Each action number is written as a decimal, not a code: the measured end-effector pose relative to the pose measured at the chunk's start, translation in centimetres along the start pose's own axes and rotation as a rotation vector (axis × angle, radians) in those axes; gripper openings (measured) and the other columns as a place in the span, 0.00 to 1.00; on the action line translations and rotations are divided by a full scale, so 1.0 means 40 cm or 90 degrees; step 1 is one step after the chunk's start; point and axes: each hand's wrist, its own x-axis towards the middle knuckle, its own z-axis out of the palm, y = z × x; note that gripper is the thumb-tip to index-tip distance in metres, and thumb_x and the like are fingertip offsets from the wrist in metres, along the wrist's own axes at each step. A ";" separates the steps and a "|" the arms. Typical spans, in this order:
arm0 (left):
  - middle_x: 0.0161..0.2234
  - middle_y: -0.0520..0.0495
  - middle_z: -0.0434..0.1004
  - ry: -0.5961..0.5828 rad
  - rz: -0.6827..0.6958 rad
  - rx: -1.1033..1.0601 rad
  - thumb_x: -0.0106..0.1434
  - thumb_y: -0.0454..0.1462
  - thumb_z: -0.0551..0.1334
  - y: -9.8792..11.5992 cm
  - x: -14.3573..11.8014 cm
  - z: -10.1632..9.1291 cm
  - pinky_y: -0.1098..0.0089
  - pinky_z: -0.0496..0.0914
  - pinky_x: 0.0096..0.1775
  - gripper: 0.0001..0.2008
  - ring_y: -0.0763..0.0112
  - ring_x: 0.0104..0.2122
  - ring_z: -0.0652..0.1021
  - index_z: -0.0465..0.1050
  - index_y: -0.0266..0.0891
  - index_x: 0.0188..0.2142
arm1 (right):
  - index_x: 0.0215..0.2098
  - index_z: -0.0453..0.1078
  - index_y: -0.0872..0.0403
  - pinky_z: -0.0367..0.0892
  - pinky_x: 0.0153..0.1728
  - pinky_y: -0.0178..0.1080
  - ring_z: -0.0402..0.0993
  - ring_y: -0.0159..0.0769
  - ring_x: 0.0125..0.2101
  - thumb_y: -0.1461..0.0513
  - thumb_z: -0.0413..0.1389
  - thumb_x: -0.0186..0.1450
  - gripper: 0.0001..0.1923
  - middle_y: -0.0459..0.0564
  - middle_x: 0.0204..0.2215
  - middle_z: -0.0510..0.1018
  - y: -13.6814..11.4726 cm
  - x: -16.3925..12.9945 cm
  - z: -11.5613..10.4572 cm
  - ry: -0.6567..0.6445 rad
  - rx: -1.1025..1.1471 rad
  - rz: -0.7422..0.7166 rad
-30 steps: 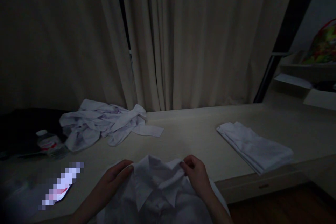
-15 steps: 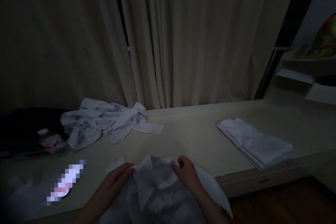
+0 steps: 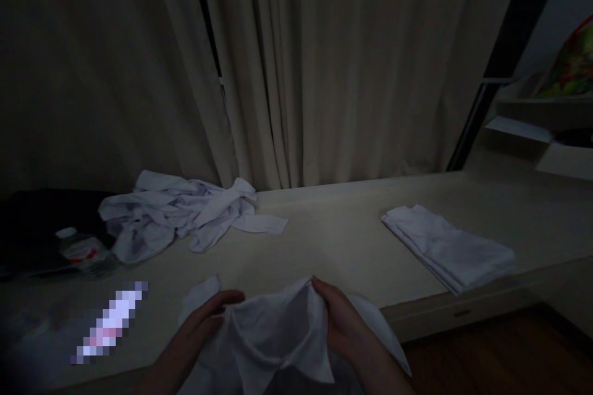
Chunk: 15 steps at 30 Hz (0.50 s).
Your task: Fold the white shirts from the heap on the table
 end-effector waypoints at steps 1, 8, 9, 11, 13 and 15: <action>0.52 0.49 0.70 0.017 0.013 0.022 0.59 0.46 0.49 0.013 -0.006 0.015 0.58 0.59 0.56 0.19 0.60 0.54 0.67 0.67 0.47 0.47 | 0.29 0.73 0.57 0.66 0.40 0.37 0.74 0.33 0.28 0.56 0.58 0.58 0.11 0.46 0.23 0.78 0.002 -0.003 0.013 0.011 0.000 -0.001; 0.33 0.48 0.73 -0.045 0.160 0.223 0.62 0.48 0.52 0.119 -0.027 0.127 0.64 0.65 0.39 0.15 0.64 0.36 0.73 0.68 0.42 0.30 | 0.29 0.69 0.54 0.62 0.30 0.34 0.67 0.29 0.24 0.58 0.64 0.53 0.10 0.40 0.23 0.73 0.023 -0.026 0.038 0.045 -0.026 -0.112; 0.30 0.49 0.72 -0.053 0.140 0.199 0.64 0.48 0.50 0.126 -0.027 0.133 0.66 0.64 0.37 0.16 0.67 0.33 0.73 0.66 0.41 0.28 | 0.29 0.68 0.54 0.62 0.29 0.34 0.66 0.28 0.24 0.57 0.63 0.53 0.11 0.40 0.22 0.72 0.022 -0.028 0.033 0.047 -0.038 -0.116; 0.28 0.52 0.72 -0.074 0.115 0.128 0.65 0.48 0.48 0.136 -0.026 0.138 0.69 0.63 0.34 0.17 0.70 0.31 0.73 0.64 0.42 0.28 | 0.30 0.68 0.53 0.61 0.29 0.33 0.65 0.27 0.24 0.56 0.63 0.54 0.12 0.39 0.23 0.70 0.016 -0.034 0.022 0.058 -0.060 -0.131; 0.29 0.54 0.72 -0.085 0.114 0.083 0.65 0.48 0.47 0.145 -0.023 0.133 0.70 0.62 0.35 0.16 0.72 0.31 0.73 0.64 0.42 0.29 | 0.29 0.68 0.53 0.61 0.29 0.33 0.64 0.27 0.25 0.55 0.62 0.54 0.12 0.39 0.23 0.69 0.002 -0.043 0.014 0.062 -0.099 -0.145; 0.28 0.54 0.72 -0.087 0.109 0.079 0.66 0.48 0.46 0.154 -0.018 0.121 0.70 0.61 0.35 0.16 0.72 0.32 0.73 0.65 0.43 0.30 | 0.29 0.68 0.53 0.59 0.28 0.32 0.63 0.27 0.25 0.53 0.58 0.57 0.12 0.39 0.23 0.68 -0.017 -0.057 0.009 0.054 -0.217 -0.166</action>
